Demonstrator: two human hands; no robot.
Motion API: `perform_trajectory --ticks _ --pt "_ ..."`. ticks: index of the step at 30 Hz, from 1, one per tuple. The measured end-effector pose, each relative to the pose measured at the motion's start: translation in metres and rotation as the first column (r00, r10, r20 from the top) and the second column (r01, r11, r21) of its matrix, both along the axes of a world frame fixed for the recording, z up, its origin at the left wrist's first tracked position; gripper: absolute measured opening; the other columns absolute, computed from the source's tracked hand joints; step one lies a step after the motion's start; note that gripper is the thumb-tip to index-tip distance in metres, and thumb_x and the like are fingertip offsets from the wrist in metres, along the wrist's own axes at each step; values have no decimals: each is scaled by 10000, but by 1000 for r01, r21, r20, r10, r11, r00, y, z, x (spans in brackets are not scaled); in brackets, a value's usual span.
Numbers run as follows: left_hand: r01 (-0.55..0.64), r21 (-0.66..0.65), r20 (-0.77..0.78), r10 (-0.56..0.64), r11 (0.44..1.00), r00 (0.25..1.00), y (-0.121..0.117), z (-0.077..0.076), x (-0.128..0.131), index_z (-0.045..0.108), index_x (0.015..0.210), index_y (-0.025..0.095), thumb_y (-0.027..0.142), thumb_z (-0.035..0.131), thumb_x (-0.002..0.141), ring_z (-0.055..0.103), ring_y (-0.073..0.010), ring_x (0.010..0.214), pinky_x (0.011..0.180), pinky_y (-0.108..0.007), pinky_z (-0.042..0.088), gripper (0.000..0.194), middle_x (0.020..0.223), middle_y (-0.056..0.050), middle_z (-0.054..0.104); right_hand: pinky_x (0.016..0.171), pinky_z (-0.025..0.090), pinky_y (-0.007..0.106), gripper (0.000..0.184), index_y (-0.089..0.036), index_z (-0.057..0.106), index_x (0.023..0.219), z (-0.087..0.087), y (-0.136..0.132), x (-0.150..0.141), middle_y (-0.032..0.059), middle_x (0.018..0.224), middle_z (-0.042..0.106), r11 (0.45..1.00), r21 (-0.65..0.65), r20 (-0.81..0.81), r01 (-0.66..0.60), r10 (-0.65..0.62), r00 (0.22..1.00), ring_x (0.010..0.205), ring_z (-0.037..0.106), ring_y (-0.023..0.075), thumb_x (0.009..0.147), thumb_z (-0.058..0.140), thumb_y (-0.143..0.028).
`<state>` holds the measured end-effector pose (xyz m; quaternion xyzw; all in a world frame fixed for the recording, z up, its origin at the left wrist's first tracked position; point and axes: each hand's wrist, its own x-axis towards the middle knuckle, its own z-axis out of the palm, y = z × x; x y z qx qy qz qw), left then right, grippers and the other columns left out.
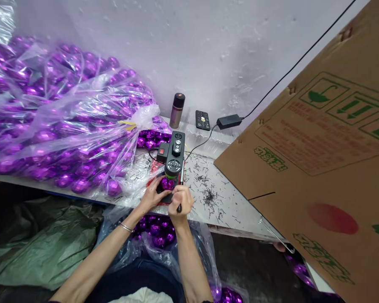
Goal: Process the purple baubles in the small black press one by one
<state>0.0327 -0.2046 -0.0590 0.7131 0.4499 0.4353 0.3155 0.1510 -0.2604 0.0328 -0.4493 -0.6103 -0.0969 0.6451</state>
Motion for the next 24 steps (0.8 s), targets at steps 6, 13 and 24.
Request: perform_trajectory --ticks 6,13,24 --pt "18 132 -55 -11 991 998 -28 -3 -7 473 1486 198 366 703 927 618 -332 1331 1111 -547 510 628 1402 -176 644 615 417 284 352 -221 463 686 51 -3 -3 -28 656 503 980 -192 -157 -51 20 987 625 517 113 1037 432 -227" --pt "289 295 -250 -218 911 943 -98 -15 -25 351 1598 252 386 630 962 478 -357 1472 1194 -631 411 707 1576 -194 493 614 425 284 330 -213 502 698 35 -8 -2 -15 682 553 989 -121 -97 -80 69 993 650 558 122 1015 432 -154" --pt "-352 -104 -173 332 930 927 153 58 -27 565 1401 75 128 561 854 448 -396 1471 1229 -570 352 550 1492 -261 525 575 415 274 335 -217 463 676 27 -10 -4 -19 658 525 993 -98 -60 -65 59 996 624 548 123 978 430 -77"
